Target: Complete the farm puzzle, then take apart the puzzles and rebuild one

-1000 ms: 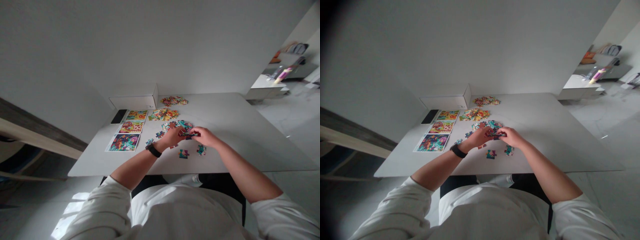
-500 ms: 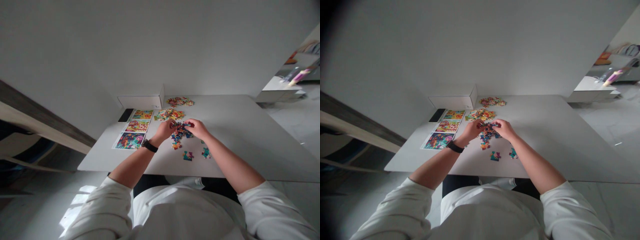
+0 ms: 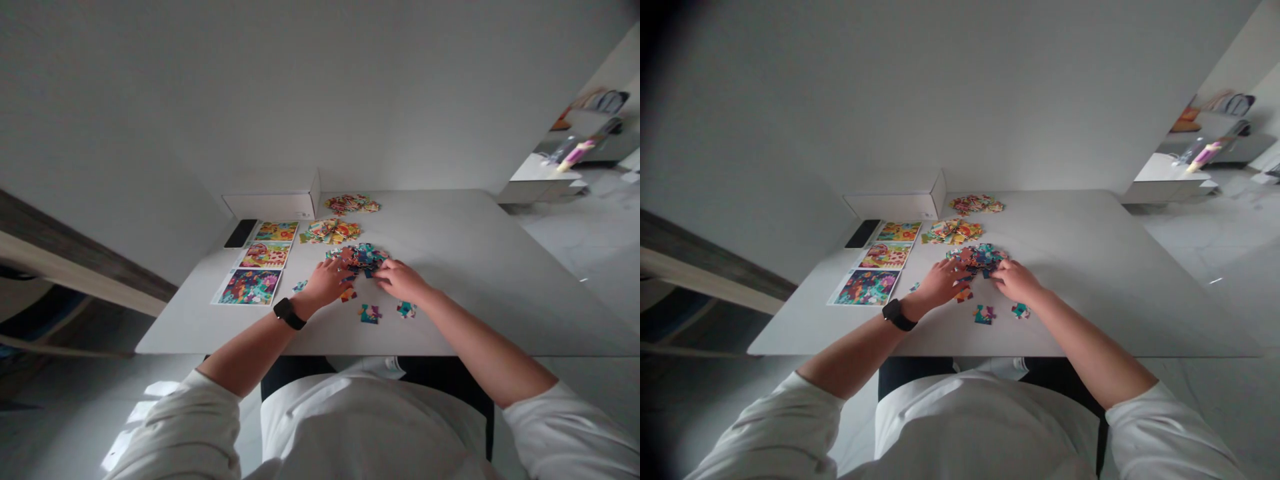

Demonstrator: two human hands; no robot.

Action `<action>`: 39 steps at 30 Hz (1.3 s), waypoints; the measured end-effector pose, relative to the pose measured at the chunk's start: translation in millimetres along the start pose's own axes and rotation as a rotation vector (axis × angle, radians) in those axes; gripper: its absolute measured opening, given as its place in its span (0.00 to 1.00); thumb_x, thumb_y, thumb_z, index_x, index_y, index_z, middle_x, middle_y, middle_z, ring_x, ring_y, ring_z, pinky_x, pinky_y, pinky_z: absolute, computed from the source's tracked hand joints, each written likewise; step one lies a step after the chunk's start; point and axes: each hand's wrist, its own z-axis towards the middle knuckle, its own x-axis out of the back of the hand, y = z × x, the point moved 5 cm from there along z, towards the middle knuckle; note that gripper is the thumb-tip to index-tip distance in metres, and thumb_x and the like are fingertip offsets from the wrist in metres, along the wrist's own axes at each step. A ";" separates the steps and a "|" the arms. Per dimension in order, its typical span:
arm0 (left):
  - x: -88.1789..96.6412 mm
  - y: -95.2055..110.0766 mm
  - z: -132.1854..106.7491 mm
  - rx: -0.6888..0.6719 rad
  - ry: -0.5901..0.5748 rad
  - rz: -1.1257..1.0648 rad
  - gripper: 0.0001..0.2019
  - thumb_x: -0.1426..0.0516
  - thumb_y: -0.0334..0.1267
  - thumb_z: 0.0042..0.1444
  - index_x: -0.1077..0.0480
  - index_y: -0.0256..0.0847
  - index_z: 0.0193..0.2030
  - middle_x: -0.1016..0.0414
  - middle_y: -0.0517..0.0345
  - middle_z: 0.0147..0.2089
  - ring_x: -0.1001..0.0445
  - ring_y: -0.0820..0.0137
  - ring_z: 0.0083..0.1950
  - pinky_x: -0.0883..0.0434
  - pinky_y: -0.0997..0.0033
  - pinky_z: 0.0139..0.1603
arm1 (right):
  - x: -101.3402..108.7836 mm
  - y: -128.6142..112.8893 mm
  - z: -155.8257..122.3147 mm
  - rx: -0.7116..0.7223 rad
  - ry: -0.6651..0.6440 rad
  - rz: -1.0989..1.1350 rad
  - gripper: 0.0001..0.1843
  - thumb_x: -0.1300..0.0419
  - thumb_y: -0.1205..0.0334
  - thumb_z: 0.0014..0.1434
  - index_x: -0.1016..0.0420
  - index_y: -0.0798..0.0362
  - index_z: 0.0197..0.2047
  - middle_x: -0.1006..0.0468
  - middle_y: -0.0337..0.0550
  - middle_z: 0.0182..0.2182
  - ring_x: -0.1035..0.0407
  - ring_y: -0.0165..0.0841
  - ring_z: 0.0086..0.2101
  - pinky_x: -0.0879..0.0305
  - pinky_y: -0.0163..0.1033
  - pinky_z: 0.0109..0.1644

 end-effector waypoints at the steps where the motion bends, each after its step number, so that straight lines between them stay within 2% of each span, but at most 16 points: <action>1: -1.0 -1.2 -5.3 0.004 0.002 0.014 0.13 0.39 0.43 0.69 0.17 0.52 0.56 0.25 0.48 0.66 0.28 0.51 0.66 0.29 0.49 0.66 | -0.6 0.0 -4.9 0.000 0.004 -0.011 0.15 0.32 0.63 0.67 0.12 0.45 0.56 0.20 0.50 0.53 0.25 0.44 0.54 0.29 0.50 0.65; 6: 6.9 -16.2 -29.8 0.055 0.005 0.039 0.12 0.41 0.43 0.71 0.16 0.50 0.52 0.22 0.48 0.60 0.26 0.54 0.59 0.27 0.49 0.62 | 5.6 9.5 -19.8 -0.032 0.029 -0.050 0.10 0.34 0.61 0.69 0.12 0.45 0.50 0.20 0.50 0.53 0.25 0.45 0.53 0.29 0.52 0.64; 8: 11.6 -21.9 -34.6 0.081 0.024 0.051 0.12 0.41 0.43 0.72 0.17 0.48 0.54 0.22 0.47 0.60 0.25 0.54 0.59 0.27 0.50 0.63 | 8.5 15.0 -18.3 -0.070 0.051 -0.083 0.09 0.35 0.61 0.69 0.12 0.47 0.49 0.19 0.51 0.53 0.25 0.46 0.53 0.29 0.53 0.63; 10: 14.1 -24.4 -32.3 0.092 0.053 0.049 0.14 0.42 0.43 0.72 0.20 0.48 0.59 0.23 0.47 0.61 0.26 0.55 0.60 0.28 0.50 0.65 | 9.9 17.7 -9.1 -0.092 0.091 -0.099 0.12 0.35 0.60 0.70 0.14 0.47 0.54 0.19 0.53 0.55 0.25 0.48 0.54 0.29 0.53 0.64; 14: 11.1 -21.9 -3.3 0.098 0.093 -0.006 0.22 0.41 0.46 0.72 0.28 0.48 0.70 0.28 0.45 0.68 0.29 0.54 0.68 0.29 0.51 0.69 | 6.6 13.7 30.4 -0.080 0.157 -0.090 0.24 0.34 0.52 0.70 0.20 0.48 0.66 0.22 0.55 0.61 0.27 0.50 0.59 0.31 0.54 0.67; 16: 6.8 -21.0 18.2 0.135 0.072 -0.011 0.32 0.37 0.53 0.68 0.34 0.45 0.75 0.33 0.41 0.73 0.31 0.49 0.72 0.29 0.49 0.69 | 3.3 11.7 52.6 -0.103 0.148 -0.085 0.31 0.33 0.48 0.68 0.25 0.48 0.70 0.25 0.56 0.66 0.29 0.53 0.63 0.32 0.56 0.68; 18: 1.3 -21.1 36.9 0.173 0.017 -0.006 0.42 0.33 0.61 0.60 0.36 0.44 0.76 0.34 0.37 0.74 0.31 0.43 0.71 0.28 0.47 0.67 | -1.3 10.0 69.1 -0.115 0.083 -0.071 0.35 0.31 0.46 0.66 0.27 0.47 0.72 0.26 0.56 0.68 0.30 0.54 0.65 0.32 0.56 0.69; 20: -4.9 -20.8 48.0 0.169 -0.063 -0.003 0.44 0.32 0.63 0.57 0.35 0.44 0.75 0.29 0.38 0.71 0.28 0.43 0.68 0.27 0.48 0.65 | -5.1 8.0 75.5 -0.096 0.008 -0.048 0.36 0.30 0.46 0.65 0.28 0.47 0.72 0.25 0.55 0.68 0.30 0.53 0.65 0.32 0.54 0.69; 22: -8.9 -19.2 49.6 0.121 -0.104 -0.005 0.40 0.33 0.58 0.59 0.34 0.44 0.74 0.25 0.40 0.67 0.25 0.45 0.66 0.27 0.49 0.66 | -6.4 6.3 71.0 -0.053 -0.025 -0.028 0.35 0.29 0.47 0.64 0.27 0.48 0.71 0.24 0.55 0.66 0.28 0.52 0.63 0.31 0.53 0.69; 27: -7.1 -7.6 24.6 -0.122 -0.055 -0.116 0.27 0.36 0.41 0.63 0.27 0.44 0.68 0.21 0.45 0.64 0.23 0.53 0.65 0.28 0.54 0.68 | -7.4 7.1 33.8 0.064 -0.009 0.004 0.36 0.27 0.49 0.61 0.25 0.49 0.69 0.24 0.57 0.63 0.26 0.52 0.61 0.30 0.55 0.68; 29: -2.4 -6.7 8.7 -0.172 -0.013 -0.168 0.23 0.38 0.37 0.64 0.26 0.45 0.66 0.22 0.47 0.66 0.24 0.55 0.67 0.28 0.55 0.71 | -7.6 9.5 19.0 0.109 -0.012 0.027 0.38 0.25 0.49 0.59 0.26 0.48 0.70 0.24 0.56 0.64 0.27 0.52 0.62 0.31 0.56 0.69; 31: 3.7 -13.9 -9.0 -0.136 0.045 -0.159 0.23 0.38 0.38 0.66 0.26 0.45 0.67 0.26 0.45 0.71 0.27 0.54 0.71 0.31 0.51 0.74 | -5.9 14.3 8.3 0.125 -0.012 0.055 0.41 0.24 0.49 0.57 0.26 0.46 0.71 0.25 0.56 0.66 0.28 0.53 0.63 0.31 0.57 0.70; 34: 12.7 -38.2 -38.8 0.046 0.102 -0.075 0.25 0.39 0.46 0.69 0.29 0.44 0.70 0.28 0.41 0.72 0.27 0.49 0.71 0.29 0.44 0.72 | 2.0 25.1 -1.0 0.111 0.007 0.090 0.43 0.23 0.49 0.56 0.27 0.45 0.72 0.26 0.55 0.68 0.29 0.52 0.65 0.32 0.57 0.71; 36: 15.5 -54.7 -56.9 0.148 0.068 -0.034 0.26 0.38 0.47 0.68 0.29 0.42 0.70 0.25 0.39 0.69 0.25 0.47 0.68 0.28 0.43 0.70 | 10.1 34.9 -5.9 0.067 0.029 0.095 0.39 0.25 0.49 0.59 0.26 0.45 0.71 0.24 0.54 0.67 0.28 0.51 0.64 0.31 0.56 0.70; 39: 17.1 -67.3 -71.4 0.192 -0.006 -0.030 0.22 0.41 0.42 0.70 0.28 0.40 0.68 0.21 0.41 0.64 0.21 0.50 0.64 0.26 0.48 0.68 | 22.3 52.2 -18.7 -0.080 0.041 0.057 0.26 0.30 0.53 0.65 0.21 0.48 0.64 0.19 0.54 0.60 0.23 0.49 0.59 0.28 0.54 0.66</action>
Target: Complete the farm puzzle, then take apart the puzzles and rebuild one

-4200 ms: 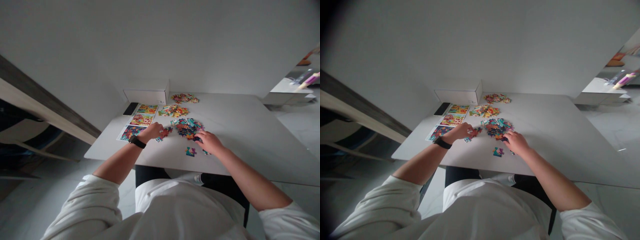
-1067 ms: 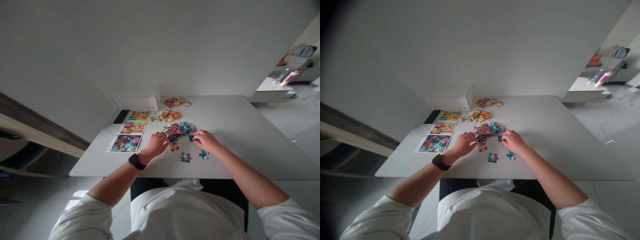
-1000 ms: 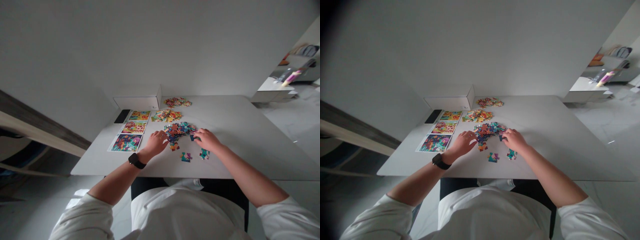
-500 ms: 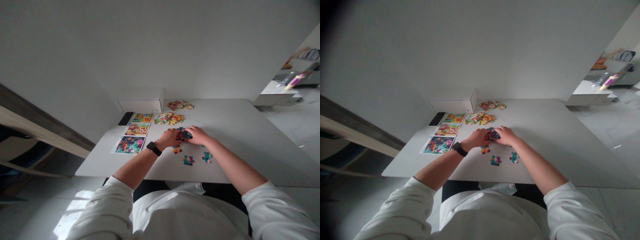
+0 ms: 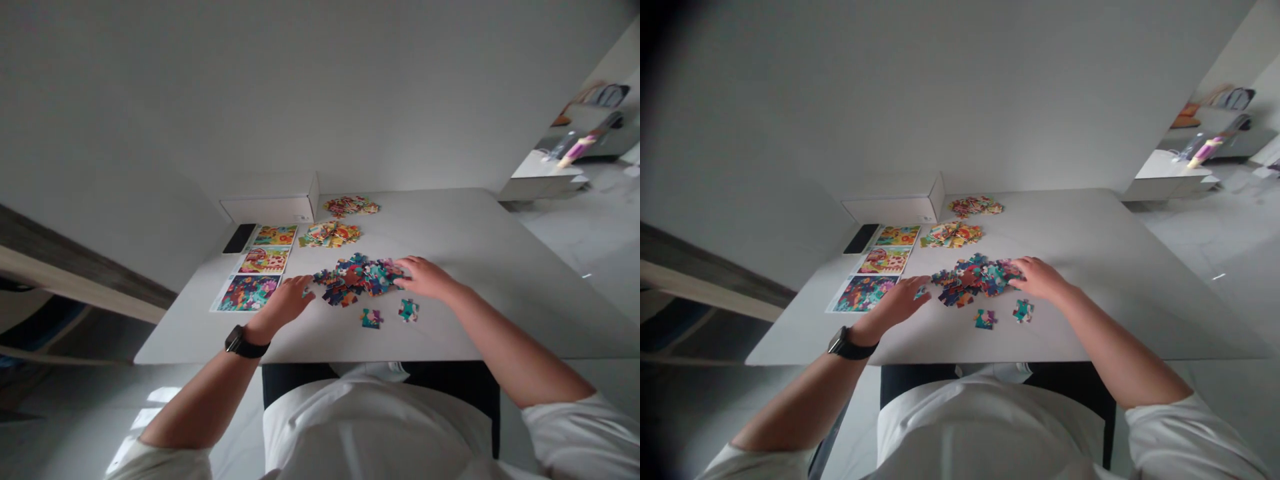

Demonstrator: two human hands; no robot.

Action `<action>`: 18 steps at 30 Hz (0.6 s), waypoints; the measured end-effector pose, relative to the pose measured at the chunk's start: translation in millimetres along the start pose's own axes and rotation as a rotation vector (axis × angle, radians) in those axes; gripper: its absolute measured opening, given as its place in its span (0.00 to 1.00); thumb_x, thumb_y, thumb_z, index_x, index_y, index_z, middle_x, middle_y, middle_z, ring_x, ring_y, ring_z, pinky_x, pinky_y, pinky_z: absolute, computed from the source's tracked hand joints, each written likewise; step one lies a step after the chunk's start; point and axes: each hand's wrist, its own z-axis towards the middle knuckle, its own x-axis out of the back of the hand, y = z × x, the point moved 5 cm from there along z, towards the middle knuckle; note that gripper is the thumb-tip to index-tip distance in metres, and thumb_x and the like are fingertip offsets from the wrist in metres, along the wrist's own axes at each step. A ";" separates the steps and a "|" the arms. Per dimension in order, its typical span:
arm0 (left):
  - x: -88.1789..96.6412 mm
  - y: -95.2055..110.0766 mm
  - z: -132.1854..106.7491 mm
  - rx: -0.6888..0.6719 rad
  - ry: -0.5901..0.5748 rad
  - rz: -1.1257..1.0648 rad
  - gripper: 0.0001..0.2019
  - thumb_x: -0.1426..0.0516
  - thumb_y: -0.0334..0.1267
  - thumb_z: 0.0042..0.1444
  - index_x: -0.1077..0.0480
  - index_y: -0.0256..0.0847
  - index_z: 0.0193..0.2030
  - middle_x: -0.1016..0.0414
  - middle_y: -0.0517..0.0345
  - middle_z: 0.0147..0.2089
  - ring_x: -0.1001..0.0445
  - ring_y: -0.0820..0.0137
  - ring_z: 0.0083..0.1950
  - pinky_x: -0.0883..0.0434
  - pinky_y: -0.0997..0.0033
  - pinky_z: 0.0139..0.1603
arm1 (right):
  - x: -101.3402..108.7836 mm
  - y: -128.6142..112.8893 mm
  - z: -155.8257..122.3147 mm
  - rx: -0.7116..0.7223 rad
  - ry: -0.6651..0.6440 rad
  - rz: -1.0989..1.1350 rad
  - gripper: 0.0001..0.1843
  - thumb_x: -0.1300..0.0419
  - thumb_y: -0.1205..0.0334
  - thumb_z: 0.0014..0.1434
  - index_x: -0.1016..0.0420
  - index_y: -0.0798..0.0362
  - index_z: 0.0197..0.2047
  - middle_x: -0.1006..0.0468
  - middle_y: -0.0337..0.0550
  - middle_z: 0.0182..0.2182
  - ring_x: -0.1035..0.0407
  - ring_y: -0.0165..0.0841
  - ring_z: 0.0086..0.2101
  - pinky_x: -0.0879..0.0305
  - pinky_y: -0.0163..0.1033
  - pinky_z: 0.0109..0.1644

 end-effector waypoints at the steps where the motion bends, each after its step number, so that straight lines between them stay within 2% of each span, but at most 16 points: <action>1: 0.4 -1.6 -0.8 0.013 -0.018 0.012 0.22 0.41 0.40 0.69 0.28 0.40 0.68 0.20 0.41 0.62 0.20 0.50 0.63 0.25 0.50 0.67 | 3.5 5.3 -6.3 -0.064 -0.004 -0.019 0.22 0.31 0.53 0.66 0.19 0.49 0.61 0.17 0.54 0.58 0.22 0.49 0.56 0.27 0.53 0.63; 3: 0.8 -0.9 0.7 0.032 -0.044 0.034 0.23 0.41 0.38 0.67 0.28 0.40 0.68 0.18 0.41 0.60 0.19 0.50 0.60 0.24 0.51 0.64 | 7.3 11.3 -22.8 -0.173 -0.026 -0.042 0.18 0.32 0.53 0.67 0.18 0.50 0.57 0.16 0.54 0.53 0.20 0.48 0.52 0.25 0.50 0.58; 5: 0.6 1.8 3.7 0.037 -0.070 0.042 0.23 0.41 0.36 0.66 0.28 0.39 0.67 0.18 0.42 0.57 0.18 0.51 0.57 0.23 0.53 0.61 | 6.4 8.6 -41.7 -0.223 -0.051 -0.041 0.19 0.30 0.52 0.66 0.19 0.50 0.56 0.16 0.52 0.51 0.20 0.46 0.49 0.24 0.48 0.55; 10: 1.3 -4.6 5.6 0.051 -0.095 0.121 0.20 0.40 0.40 0.65 0.26 0.41 0.62 0.18 0.43 0.54 0.18 0.52 0.53 0.22 0.55 0.58 | -5.9 -15.7 -79.0 -0.205 -0.105 -0.048 0.23 0.23 0.55 0.57 0.19 0.47 0.54 0.20 0.51 0.54 0.22 0.47 0.54 0.27 0.48 0.58; 15: 2.1 -17.4 2.0 0.042 -0.147 0.189 0.19 0.39 0.44 0.64 0.24 0.41 0.59 0.19 0.41 0.55 0.19 0.50 0.57 0.24 0.55 0.60 | -8.3 -24.5 -83.6 -0.166 -0.109 0.007 0.16 0.26 0.67 0.57 0.20 0.48 0.48 0.20 0.49 0.52 0.24 0.45 0.55 0.29 0.46 0.60; 18: 0.7 -21.4 1.6 0.049 -0.177 0.098 0.19 0.38 0.43 0.62 0.24 0.42 0.59 0.18 0.45 0.53 0.18 0.54 0.53 0.23 0.58 0.57 | -7.9 -20.5 -76.8 -0.175 -0.133 0.076 0.22 0.28 0.71 0.55 0.21 0.48 0.53 0.19 0.46 0.50 0.23 0.41 0.49 0.28 0.43 0.55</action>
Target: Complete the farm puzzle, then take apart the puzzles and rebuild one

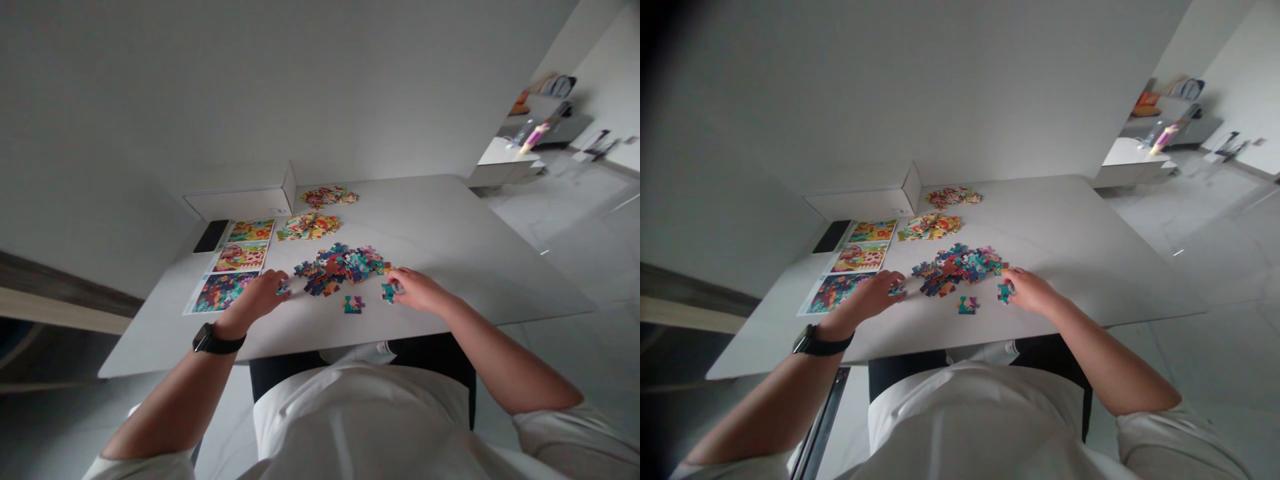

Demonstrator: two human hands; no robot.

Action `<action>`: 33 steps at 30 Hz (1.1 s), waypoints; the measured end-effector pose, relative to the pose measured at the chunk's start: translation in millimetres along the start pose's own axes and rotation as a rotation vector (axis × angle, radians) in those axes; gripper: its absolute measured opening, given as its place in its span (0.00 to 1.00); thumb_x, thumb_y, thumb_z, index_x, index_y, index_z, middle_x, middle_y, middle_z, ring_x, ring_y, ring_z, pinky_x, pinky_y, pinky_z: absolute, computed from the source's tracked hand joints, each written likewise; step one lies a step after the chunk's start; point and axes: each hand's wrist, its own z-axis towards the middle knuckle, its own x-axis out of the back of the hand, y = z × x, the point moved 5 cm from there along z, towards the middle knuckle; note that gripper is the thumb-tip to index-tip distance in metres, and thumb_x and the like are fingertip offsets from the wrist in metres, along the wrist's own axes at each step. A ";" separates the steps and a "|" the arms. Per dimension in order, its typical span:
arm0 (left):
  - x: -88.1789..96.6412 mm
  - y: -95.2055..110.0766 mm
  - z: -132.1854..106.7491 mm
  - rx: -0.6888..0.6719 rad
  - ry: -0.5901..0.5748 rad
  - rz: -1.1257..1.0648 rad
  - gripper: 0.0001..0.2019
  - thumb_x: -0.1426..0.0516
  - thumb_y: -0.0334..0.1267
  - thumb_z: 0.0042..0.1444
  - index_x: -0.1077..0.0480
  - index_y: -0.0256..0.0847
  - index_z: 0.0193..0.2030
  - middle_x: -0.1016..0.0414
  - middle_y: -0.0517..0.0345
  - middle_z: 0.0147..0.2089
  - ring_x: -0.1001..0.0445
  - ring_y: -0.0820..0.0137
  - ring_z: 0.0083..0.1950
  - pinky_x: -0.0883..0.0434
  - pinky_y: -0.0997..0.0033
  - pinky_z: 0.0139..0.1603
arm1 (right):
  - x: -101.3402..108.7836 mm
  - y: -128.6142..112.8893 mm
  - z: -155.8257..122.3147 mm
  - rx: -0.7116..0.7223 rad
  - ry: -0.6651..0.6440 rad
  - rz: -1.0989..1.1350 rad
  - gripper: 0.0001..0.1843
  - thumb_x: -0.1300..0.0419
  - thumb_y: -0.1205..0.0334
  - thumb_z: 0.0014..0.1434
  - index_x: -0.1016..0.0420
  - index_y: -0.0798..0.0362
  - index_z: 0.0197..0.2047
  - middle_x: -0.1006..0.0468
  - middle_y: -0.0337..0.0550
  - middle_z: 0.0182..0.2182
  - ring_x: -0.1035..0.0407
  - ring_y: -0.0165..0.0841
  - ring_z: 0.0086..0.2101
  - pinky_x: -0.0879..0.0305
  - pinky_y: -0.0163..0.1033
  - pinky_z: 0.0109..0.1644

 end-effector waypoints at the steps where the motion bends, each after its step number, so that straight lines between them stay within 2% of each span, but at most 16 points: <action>1: -0.9 -1.1 0.4 -0.004 0.001 -0.036 0.19 0.38 0.43 0.62 0.25 0.43 0.59 0.18 0.46 0.52 0.18 0.56 0.51 0.23 0.59 0.56 | 0.4 1.5 3.1 -0.002 -0.012 0.023 0.26 0.27 0.71 0.54 0.21 0.48 0.55 0.18 0.46 0.49 0.22 0.40 0.47 0.28 0.42 0.53; 3: -2.8 -3.5 1.8 -0.021 0.021 -0.082 0.20 0.37 0.44 0.60 0.24 0.43 0.58 0.19 0.47 0.50 0.18 0.56 0.49 0.23 0.59 0.56 | 1.4 5.0 10.1 0.003 -0.022 0.058 0.29 0.25 0.70 0.50 0.19 0.48 0.55 0.18 0.45 0.47 0.22 0.39 0.44 0.27 0.41 0.50; 4: -3.3 -5.1 2.8 -0.030 0.040 -0.090 0.21 0.36 0.45 0.58 0.24 0.43 0.57 0.19 0.47 0.50 0.18 0.56 0.49 0.23 0.58 0.56 | 2.1 7.1 14.4 0.005 -0.018 0.079 0.27 0.24 0.69 0.50 0.18 0.48 0.54 0.17 0.45 0.45 0.22 0.39 0.42 0.26 0.41 0.49; 8: -3.2 -11.7 8.6 -0.039 0.079 -0.108 0.19 0.32 0.48 0.53 0.22 0.44 0.50 0.20 0.48 0.44 0.19 0.53 0.48 0.23 0.57 0.55 | 5.4 10.7 40.7 0.019 0.009 0.332 0.13 0.27 0.61 0.57 0.16 0.49 0.47 0.16 0.41 0.38 0.21 0.36 0.37 0.24 0.41 0.45; 10: -1.7 -12.3 11.6 -0.040 0.048 -0.121 0.17 0.31 0.50 0.50 0.22 0.46 0.43 0.21 0.51 0.40 0.19 0.54 0.46 0.23 0.60 0.52 | 8.6 4.0 59.3 0.047 0.028 0.509 0.16 0.28 0.56 0.59 0.18 0.51 0.50 0.14 0.43 0.41 0.20 0.36 0.38 0.22 0.41 0.46; 12: 1.7 -12.0 12.4 -0.029 0.021 -0.139 0.17 0.29 0.51 0.46 0.24 0.46 0.39 0.22 0.54 0.37 0.20 0.57 0.44 0.24 0.63 0.49 | 13.7 -8.0 77.3 0.052 0.065 0.568 0.19 0.29 0.57 0.61 0.19 0.52 0.54 0.14 0.46 0.44 0.19 0.36 0.38 0.21 0.42 0.47; 15: 8.9 -13.0 8.6 0.018 0.010 -0.226 0.18 0.29 0.48 0.46 0.26 0.46 0.40 0.21 0.58 0.36 0.21 0.61 0.39 0.25 0.66 0.43 | 28.2 -28.0 89.5 -0.020 0.283 0.334 0.15 0.30 0.62 0.62 0.18 0.52 0.53 0.17 0.49 0.49 0.20 0.36 0.40 0.23 0.45 0.54; 17: 13.7 -14.4 5.9 0.059 0.029 -0.330 0.16 0.31 0.47 0.50 0.26 0.45 0.41 0.20 0.59 0.36 0.22 0.64 0.36 0.27 0.67 0.39 | 32.2 -45.9 82.9 0.017 0.375 0.197 0.14 0.32 0.64 0.65 0.18 0.51 0.54 0.19 0.50 0.52 0.21 0.36 0.42 0.25 0.45 0.57; 18: 15.9 -14.2 6.0 0.072 0.052 -0.395 0.15 0.32 0.48 0.51 0.26 0.45 0.42 0.20 0.59 0.36 0.22 0.65 0.35 0.27 0.68 0.37 | 29.0 -55.3 76.4 0.064 0.360 0.166 0.13 0.33 0.63 0.67 0.18 0.50 0.54 0.19 0.49 0.51 0.21 0.36 0.42 0.25 0.44 0.56; 21: 20.5 -4.5 16.8 0.064 0.173 -0.634 0.17 0.32 0.50 0.54 0.25 0.42 0.43 0.19 0.55 0.39 0.21 0.67 0.35 0.26 0.69 0.36 | 2.9 -80.6 49.4 0.236 0.169 0.081 0.11 0.31 0.57 0.67 0.16 0.47 0.51 0.18 0.46 0.48 0.21 0.40 0.47 0.26 0.44 0.55; 23: 19.0 11.1 32.3 0.045 0.250 -0.784 0.20 0.31 0.51 0.55 0.26 0.40 0.46 0.19 0.54 0.41 0.20 0.66 0.36 0.24 0.67 0.37 | -17.4 -89.3 32.6 0.261 0.060 0.005 0.16 0.28 0.53 0.65 0.16 0.46 0.54 0.18 0.47 0.51 0.21 0.42 0.48 0.25 0.45 0.54; 25: 13.0 33.4 50.2 0.020 0.261 -0.855 0.19 0.32 0.49 0.57 0.26 0.40 0.49 0.19 0.52 0.44 0.18 0.64 0.39 0.21 0.64 0.41 | -31.1 -93.0 22.1 0.254 0.009 -0.056 0.19 0.24 0.52 0.60 0.15 0.45 0.54 0.19 0.48 0.51 0.22 0.44 0.50 0.25 0.45 0.54; 27: 10.6 57.9 63.0 -0.059 0.304 -0.764 0.18 0.34 0.43 0.59 0.25 0.41 0.53 0.20 0.47 0.53 0.17 0.60 0.51 0.19 0.58 0.52 | -35.7 -92.5 17.9 0.240 -0.001 -0.090 0.21 0.22 0.53 0.57 0.15 0.45 0.53 0.20 0.49 0.52 0.23 0.46 0.52 0.26 0.46 0.55; 29: 10.1 77.6 66.1 -0.159 0.348 -0.602 0.18 0.35 0.39 0.61 0.24 0.42 0.58 0.24 0.44 0.62 0.22 0.56 0.64 0.24 0.52 0.66 | -33.3 -88.7 16.8 0.235 -0.003 -0.109 0.20 0.21 0.57 0.57 0.15 0.46 0.51 0.20 0.49 0.52 0.23 0.46 0.53 0.26 0.46 0.56; 31: 7.9 86.8 60.2 -0.228 0.345 -0.470 0.21 0.35 0.39 0.63 0.25 0.43 0.62 0.28 0.42 0.67 0.27 0.53 0.71 0.30 0.47 0.74 | -28.0 -83.4 15.9 0.257 -0.020 -0.121 0.15 0.24 0.60 0.59 0.15 0.47 0.50 0.19 0.48 0.49 0.23 0.45 0.51 0.26 0.45 0.55; 33: 3.7 86.0 48.6 -0.269 0.311 -0.386 0.26 0.33 0.44 0.63 0.27 0.45 0.66 0.30 0.41 0.71 0.31 0.50 0.73 0.32 0.43 0.76 | -22.0 -79.2 14.6 0.303 -0.035 -0.099 0.11 0.27 0.63 0.61 0.15 0.47 0.47 0.18 0.46 0.46 0.22 0.42 0.47 0.26 0.44 0.52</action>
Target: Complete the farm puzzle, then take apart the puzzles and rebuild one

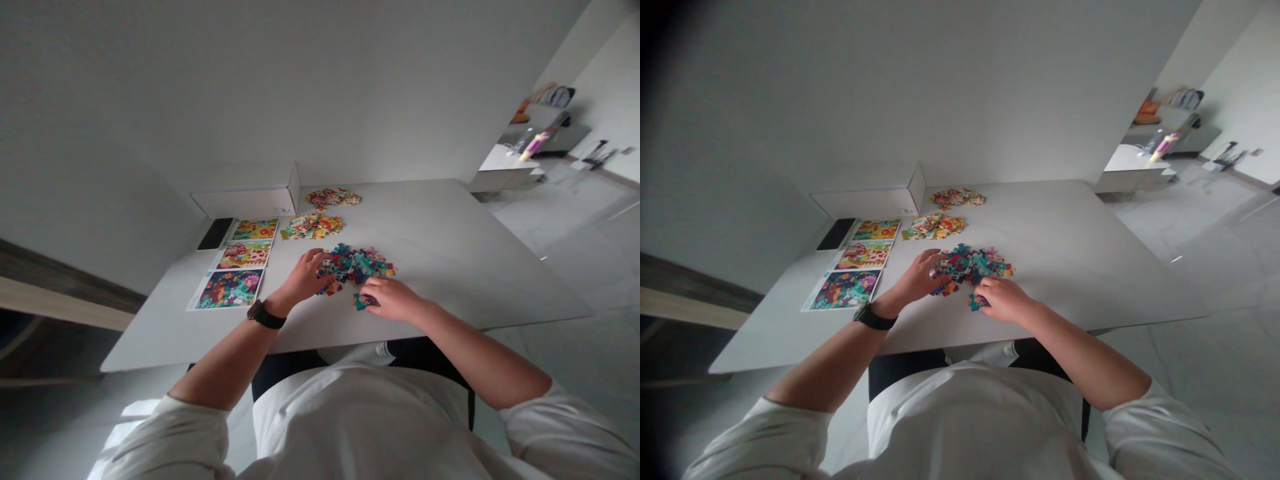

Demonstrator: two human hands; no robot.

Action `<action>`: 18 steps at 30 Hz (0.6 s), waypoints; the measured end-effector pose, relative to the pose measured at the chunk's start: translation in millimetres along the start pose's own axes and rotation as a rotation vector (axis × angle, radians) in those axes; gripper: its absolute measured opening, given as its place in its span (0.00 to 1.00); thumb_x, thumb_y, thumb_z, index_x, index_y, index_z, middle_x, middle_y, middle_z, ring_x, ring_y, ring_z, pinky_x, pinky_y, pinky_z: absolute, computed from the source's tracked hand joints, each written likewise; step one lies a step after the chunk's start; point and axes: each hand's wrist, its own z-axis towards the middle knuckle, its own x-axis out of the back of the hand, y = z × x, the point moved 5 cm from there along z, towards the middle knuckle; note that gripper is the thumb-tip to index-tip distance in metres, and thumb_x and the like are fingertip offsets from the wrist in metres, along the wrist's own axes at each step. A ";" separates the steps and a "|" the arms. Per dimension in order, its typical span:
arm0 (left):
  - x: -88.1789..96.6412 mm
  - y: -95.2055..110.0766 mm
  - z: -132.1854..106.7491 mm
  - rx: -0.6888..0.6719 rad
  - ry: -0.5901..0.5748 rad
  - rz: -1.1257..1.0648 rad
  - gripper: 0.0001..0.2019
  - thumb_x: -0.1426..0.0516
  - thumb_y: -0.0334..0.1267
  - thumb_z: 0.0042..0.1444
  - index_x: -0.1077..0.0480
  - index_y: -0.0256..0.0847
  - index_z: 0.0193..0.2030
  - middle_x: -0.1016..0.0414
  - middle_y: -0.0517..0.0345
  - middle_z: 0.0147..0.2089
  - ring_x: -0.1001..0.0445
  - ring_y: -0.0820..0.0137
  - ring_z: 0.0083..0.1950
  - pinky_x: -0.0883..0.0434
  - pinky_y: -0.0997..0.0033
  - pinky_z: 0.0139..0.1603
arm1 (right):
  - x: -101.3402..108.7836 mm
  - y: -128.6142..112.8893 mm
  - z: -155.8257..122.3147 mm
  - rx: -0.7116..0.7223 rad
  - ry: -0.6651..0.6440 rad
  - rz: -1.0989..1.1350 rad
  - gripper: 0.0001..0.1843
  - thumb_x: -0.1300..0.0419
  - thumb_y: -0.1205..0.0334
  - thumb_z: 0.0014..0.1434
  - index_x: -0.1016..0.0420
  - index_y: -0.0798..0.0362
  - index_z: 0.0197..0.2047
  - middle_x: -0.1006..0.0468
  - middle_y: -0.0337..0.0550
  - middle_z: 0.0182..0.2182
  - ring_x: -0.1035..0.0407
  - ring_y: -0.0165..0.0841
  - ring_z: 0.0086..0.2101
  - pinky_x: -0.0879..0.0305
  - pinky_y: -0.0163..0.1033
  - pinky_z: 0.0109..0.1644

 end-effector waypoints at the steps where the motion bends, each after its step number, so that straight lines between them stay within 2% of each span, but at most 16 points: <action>1: 0.6 -1.1 -7.4 -0.018 -0.021 0.028 0.29 0.32 0.47 0.62 0.29 0.46 0.68 0.32 0.41 0.73 0.33 0.48 0.75 0.34 0.41 0.77 | 3.2 1.3 -0.5 0.028 0.010 0.032 0.09 0.29 0.64 0.62 0.16 0.47 0.47 0.18 0.45 0.46 0.22 0.41 0.46 0.26 0.43 0.52; 4: 1.5 -8.7 -27.1 -0.041 -0.065 0.072 0.37 0.30 0.52 0.60 0.33 0.47 0.73 0.35 0.39 0.76 0.36 0.45 0.77 0.35 0.38 0.77 | 16.0 3.3 6.5 0.091 0.134 0.151 0.10 0.31 0.64 0.64 0.17 0.46 0.49 0.18 0.43 0.50 0.21 0.39 0.49 0.26 0.43 0.56; 8: -3.8 -16.8 -37.4 -0.060 -0.090 0.039 0.33 0.34 0.51 0.65 0.34 0.45 0.74 0.32 0.40 0.73 0.31 0.49 0.74 0.32 0.44 0.76 | 30.2 7.7 37.6 0.085 0.332 0.124 0.11 0.32 0.59 0.67 0.18 0.44 0.53 0.18 0.45 0.55 0.24 0.43 0.57 0.33 0.52 0.69; 10: -6.0 -19.0 -38.1 -0.064 -0.076 0.039 0.30 0.37 0.49 0.68 0.34 0.44 0.74 0.31 0.39 0.72 0.30 0.51 0.74 0.32 0.46 0.76 | 31.3 13.7 55.6 0.064 0.332 0.056 0.16 0.32 0.56 0.68 0.18 0.45 0.58 0.19 0.49 0.58 0.26 0.47 0.59 0.34 0.55 0.69; 12: -6.9 -21.0 -37.9 -0.052 -0.046 0.073 0.32 0.37 0.51 0.68 0.35 0.45 0.74 0.34 0.38 0.75 0.33 0.49 0.76 0.34 0.43 0.77 | 31.3 24.2 68.3 0.046 0.328 0.005 0.24 0.30 0.52 0.67 0.21 0.45 0.64 0.21 0.53 0.62 0.29 0.50 0.62 0.34 0.57 0.70; 16: -13.5 -22.2 -31.3 -0.022 -0.073 0.150 0.53 0.30 0.64 0.55 0.43 0.45 0.81 0.51 0.32 0.83 0.50 0.36 0.83 0.45 0.31 0.80 | 21.6 48.4 78.3 0.060 0.239 -0.040 0.46 0.25 0.41 0.58 0.31 0.45 0.75 0.28 0.56 0.70 0.34 0.54 0.68 0.40 0.61 0.74; 18: -20.1 -21.1 -23.3 -0.006 -0.121 0.153 0.59 0.29 0.66 0.51 0.47 0.43 0.83 0.55 0.29 0.84 0.53 0.30 0.83 0.46 0.27 0.79 | 12.4 55.9 79.2 0.079 0.167 -0.041 0.50 0.24 0.39 0.56 0.33 0.45 0.76 0.31 0.57 0.72 0.36 0.56 0.70 0.42 0.62 0.75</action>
